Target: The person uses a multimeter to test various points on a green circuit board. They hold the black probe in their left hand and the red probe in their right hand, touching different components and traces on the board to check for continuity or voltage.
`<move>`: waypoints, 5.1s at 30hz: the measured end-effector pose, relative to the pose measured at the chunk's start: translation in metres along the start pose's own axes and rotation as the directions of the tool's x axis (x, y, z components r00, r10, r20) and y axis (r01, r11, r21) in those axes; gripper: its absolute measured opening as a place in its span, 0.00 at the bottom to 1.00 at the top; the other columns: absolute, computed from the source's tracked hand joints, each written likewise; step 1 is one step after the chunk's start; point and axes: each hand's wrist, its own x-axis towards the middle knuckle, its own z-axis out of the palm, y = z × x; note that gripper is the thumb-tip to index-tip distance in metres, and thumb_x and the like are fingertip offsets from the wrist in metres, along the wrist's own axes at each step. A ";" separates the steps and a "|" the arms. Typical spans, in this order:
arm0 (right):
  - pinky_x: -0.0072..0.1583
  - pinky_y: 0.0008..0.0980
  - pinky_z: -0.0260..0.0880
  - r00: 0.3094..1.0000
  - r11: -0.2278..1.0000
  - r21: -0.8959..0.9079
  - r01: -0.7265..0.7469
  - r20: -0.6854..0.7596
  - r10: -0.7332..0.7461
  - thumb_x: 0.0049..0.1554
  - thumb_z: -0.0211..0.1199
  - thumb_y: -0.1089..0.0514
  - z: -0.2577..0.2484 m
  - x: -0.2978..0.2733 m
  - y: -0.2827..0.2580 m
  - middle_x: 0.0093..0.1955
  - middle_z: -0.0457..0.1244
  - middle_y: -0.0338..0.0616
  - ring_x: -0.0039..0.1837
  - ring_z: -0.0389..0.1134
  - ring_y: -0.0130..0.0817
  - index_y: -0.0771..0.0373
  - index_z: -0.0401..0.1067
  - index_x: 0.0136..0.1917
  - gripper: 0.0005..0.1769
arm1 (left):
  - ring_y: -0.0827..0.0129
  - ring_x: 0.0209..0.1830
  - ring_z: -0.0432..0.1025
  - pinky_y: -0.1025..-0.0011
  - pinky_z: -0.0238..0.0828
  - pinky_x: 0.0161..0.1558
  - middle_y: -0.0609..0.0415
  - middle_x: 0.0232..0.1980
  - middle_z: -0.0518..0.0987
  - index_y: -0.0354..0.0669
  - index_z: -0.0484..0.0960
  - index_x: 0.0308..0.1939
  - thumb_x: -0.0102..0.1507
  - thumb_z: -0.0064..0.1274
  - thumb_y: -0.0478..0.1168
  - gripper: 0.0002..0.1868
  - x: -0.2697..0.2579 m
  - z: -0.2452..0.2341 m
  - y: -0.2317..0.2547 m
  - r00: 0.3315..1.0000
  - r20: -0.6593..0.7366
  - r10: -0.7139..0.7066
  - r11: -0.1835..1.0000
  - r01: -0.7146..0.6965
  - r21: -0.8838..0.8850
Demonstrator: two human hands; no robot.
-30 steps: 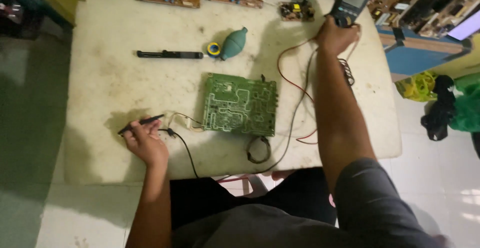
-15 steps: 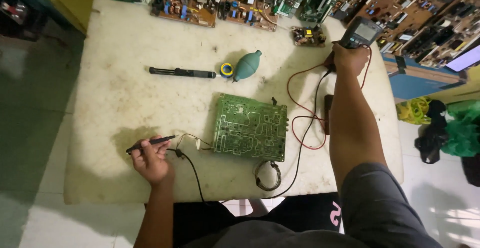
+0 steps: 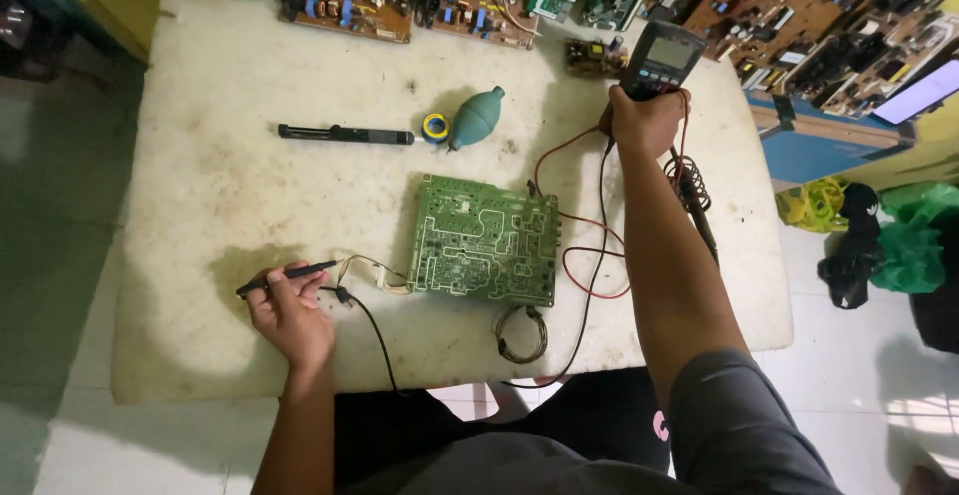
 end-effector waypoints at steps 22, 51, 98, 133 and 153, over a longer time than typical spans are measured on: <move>0.69 0.59 0.71 0.998 0.998 0.015 0.054 -0.016 -0.054 0.41 0.82 0.30 0.017 -0.029 -0.009 0.65 0.66 0.51 0.66 0.72 0.58 0.57 0.63 0.68 0.54 | 0.66 0.31 0.82 0.73 0.87 0.38 0.44 0.40 0.82 0.42 0.66 0.51 0.77 0.44 0.40 0.07 0.002 -0.001 -0.001 0.999 0.035 0.001 1.000 -0.001 0.020; 0.70 0.59 0.67 0.988 0.997 -0.066 0.051 0.148 -0.040 0.39 0.79 0.23 -0.008 -0.047 0.016 0.67 0.61 0.54 0.67 0.69 0.61 0.60 0.61 0.67 0.58 | 0.64 0.32 0.82 0.71 0.87 0.39 0.42 0.42 0.81 0.42 0.66 0.52 0.78 0.45 0.40 0.07 0.002 0.000 0.000 0.997 0.071 0.030 0.997 -0.035 0.066; 0.68 0.54 0.68 0.996 0.986 -0.166 0.003 0.089 0.012 0.44 0.79 0.26 -0.148 -0.130 0.143 0.60 0.69 0.60 0.66 0.70 0.57 0.65 0.72 0.65 0.51 | 0.64 0.25 0.78 0.73 0.83 0.31 0.43 0.35 0.79 0.41 0.67 0.47 0.77 0.48 0.39 0.08 -0.003 0.010 0.004 0.993 0.085 0.075 0.995 -0.081 0.061; 0.39 0.34 0.74 0.863 0.694 0.648 0.314 0.108 -0.493 0.74 0.40 0.47 -0.124 -0.177 0.156 0.40 0.70 0.50 0.42 0.70 0.39 0.61 0.77 0.49 0.28 | 0.62 0.23 0.78 0.70 0.82 0.27 0.41 0.34 0.80 0.40 0.68 0.45 0.75 0.50 0.38 0.08 -0.003 0.007 0.002 0.993 0.072 0.096 0.994 -0.099 0.039; 0.60 0.57 0.73 0.783 0.750 -0.376 0.545 0.549 -0.293 0.68 0.51 0.49 -0.082 -0.102 -0.016 0.57 0.69 0.60 0.61 0.74 0.61 0.33 0.33 0.87 0.42 | 0.63 0.23 0.77 0.71 0.79 0.27 0.42 0.33 0.80 0.41 0.69 0.46 0.75 0.48 0.38 0.06 0.000 0.004 -0.005 0.991 0.091 0.098 0.992 -0.104 0.074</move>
